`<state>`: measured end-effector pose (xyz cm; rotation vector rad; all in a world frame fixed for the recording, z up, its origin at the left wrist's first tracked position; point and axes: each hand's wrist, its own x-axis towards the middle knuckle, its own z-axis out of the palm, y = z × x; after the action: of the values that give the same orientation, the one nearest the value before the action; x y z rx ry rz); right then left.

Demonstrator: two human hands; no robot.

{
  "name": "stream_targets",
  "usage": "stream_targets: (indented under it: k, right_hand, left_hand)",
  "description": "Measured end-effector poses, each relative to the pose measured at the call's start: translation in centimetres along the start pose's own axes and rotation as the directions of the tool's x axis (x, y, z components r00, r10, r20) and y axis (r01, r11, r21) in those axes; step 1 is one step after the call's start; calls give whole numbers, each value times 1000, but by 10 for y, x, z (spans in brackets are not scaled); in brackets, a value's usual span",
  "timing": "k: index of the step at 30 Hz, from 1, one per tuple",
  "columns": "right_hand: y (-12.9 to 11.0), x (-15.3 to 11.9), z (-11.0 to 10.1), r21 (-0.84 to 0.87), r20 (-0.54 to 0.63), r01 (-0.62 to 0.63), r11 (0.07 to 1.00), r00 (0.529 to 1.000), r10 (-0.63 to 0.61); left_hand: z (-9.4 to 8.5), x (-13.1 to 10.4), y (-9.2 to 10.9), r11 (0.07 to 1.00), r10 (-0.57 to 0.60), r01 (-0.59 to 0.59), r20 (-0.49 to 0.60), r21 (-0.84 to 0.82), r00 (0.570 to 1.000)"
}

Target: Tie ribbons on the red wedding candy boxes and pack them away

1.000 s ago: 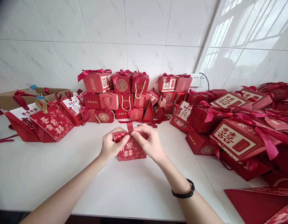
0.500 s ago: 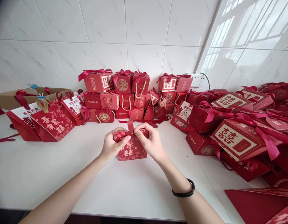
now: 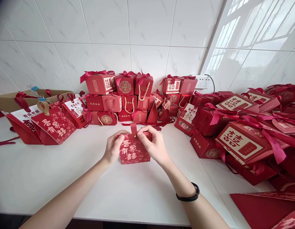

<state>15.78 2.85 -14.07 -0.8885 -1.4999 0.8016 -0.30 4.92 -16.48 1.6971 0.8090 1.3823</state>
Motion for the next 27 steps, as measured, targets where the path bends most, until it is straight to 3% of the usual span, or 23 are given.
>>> stream_targets:
  k: [4,16,23,27]
  right_hand:
    - [1,0,0,0,2,-5,1000,1000,5]
    - [1,0,-1,-10,2,-17,1000,1000,17]
    - [0,0,0,-21,-2,-9,1000,1000,9]
    - [-1,0,-1,-21,9,-20,1000,1000,20]
  left_hand:
    - [-2,1,-2,999,3,-2,5,-46,1000]
    - [0,1,1,998,13,-12,-25,66,1000]
    - [-2,0,-2,1000,-2,2,6,-14,1000]
    - [0,1,2,998,-17,18,-12,67,1000]
